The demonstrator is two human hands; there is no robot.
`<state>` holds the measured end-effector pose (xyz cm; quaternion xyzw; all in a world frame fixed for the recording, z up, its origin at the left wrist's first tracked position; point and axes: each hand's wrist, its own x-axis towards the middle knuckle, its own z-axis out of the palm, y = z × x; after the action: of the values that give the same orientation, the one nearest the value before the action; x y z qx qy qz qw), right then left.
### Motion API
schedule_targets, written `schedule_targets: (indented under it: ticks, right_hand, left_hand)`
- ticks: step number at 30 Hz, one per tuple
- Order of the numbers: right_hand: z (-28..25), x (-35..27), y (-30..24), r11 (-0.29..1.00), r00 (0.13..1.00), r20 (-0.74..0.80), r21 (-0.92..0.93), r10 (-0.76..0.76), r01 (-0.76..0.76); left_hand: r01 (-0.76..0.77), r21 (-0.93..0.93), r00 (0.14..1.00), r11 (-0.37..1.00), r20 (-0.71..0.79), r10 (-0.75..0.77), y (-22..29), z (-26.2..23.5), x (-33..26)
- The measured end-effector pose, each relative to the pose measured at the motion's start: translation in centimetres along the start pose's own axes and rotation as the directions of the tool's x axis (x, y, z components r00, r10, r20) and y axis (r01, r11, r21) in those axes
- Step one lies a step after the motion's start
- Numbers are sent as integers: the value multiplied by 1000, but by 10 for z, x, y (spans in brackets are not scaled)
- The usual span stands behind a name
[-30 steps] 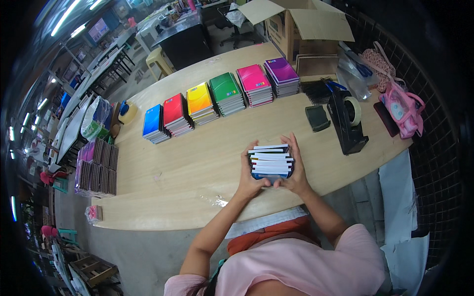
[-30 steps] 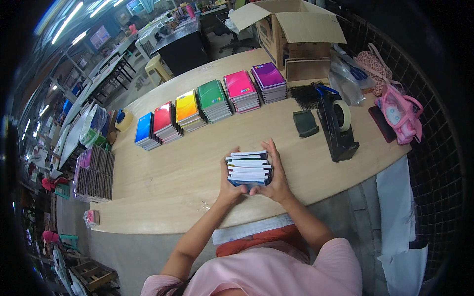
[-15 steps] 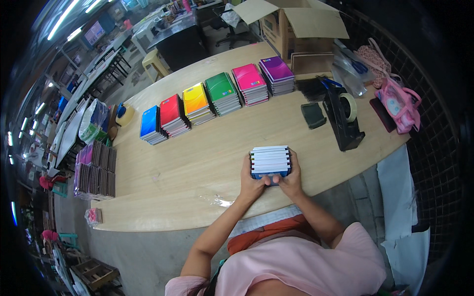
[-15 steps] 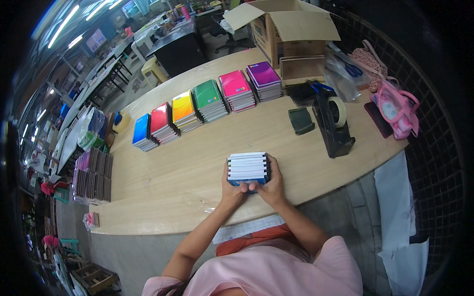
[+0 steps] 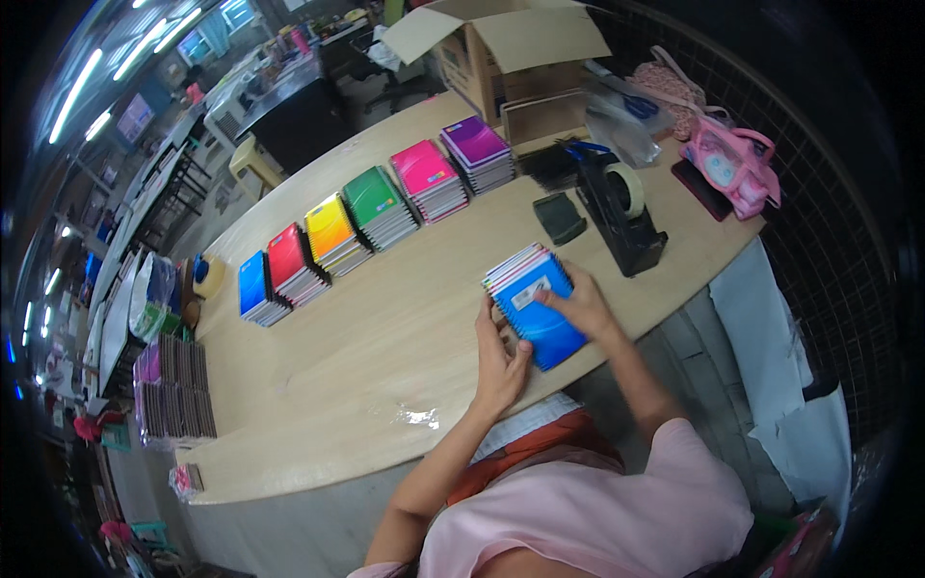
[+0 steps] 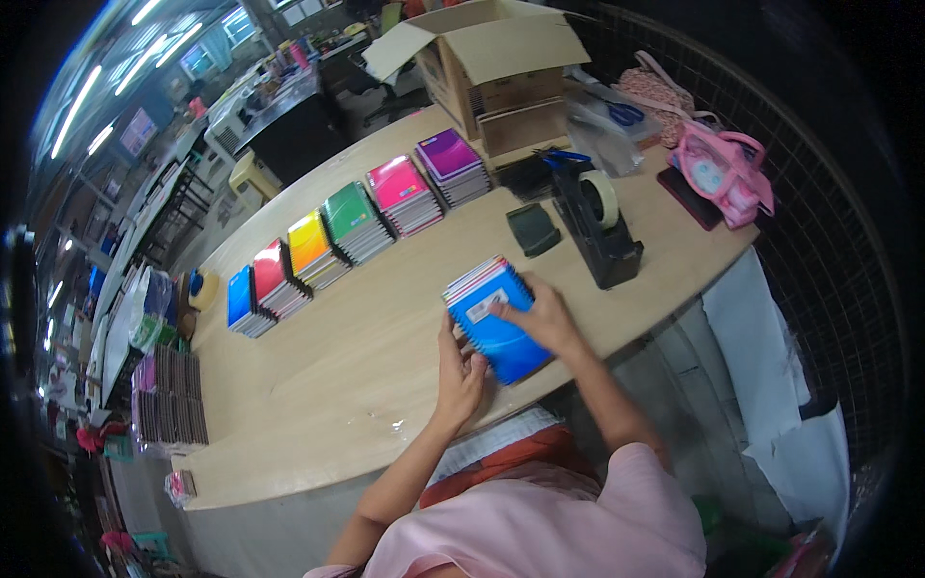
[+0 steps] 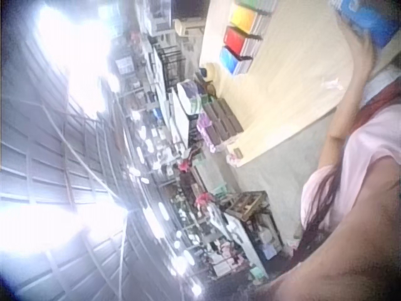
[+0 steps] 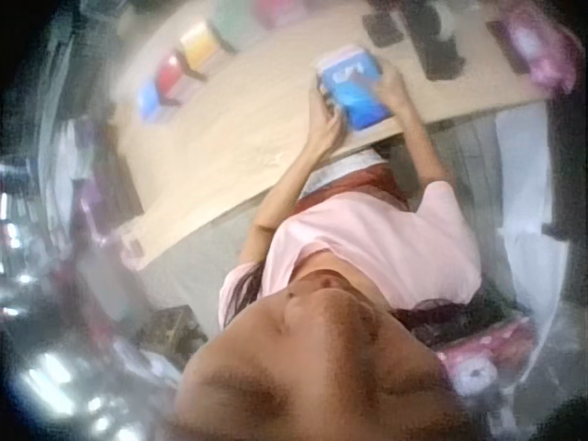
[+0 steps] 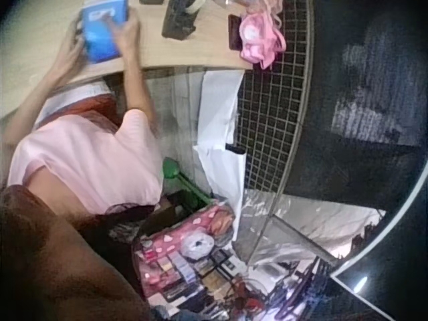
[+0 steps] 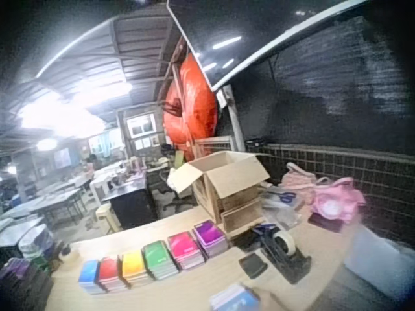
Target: The person wraps stacks of small notebooks in plastic film, using tape to secure the packaging.
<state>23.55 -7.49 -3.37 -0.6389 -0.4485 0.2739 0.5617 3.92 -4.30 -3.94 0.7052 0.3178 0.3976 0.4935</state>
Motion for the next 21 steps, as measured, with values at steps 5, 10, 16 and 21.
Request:
schedule_targets:
  ticks: [5,10,16,21]
  right_hand:
    - [-64,44,-18,850,956,111,-494,270,-183]
    - [-54,40,-25,635,980,82,-771,179,-51]
    - [-49,30,-38,606,999,7,-794,-43,31]
    - [-123,88,-66,902,861,-412,-417,-299,114]
  left_hand:
    - [-119,210,993,970,32,115,0,7,2]
    - [-175,319,985,931,68,161,9,11,19]
    - [-128,349,991,928,73,109,-7,5,17]
    - [-103,378,994,920,62,86,-8,3,14]
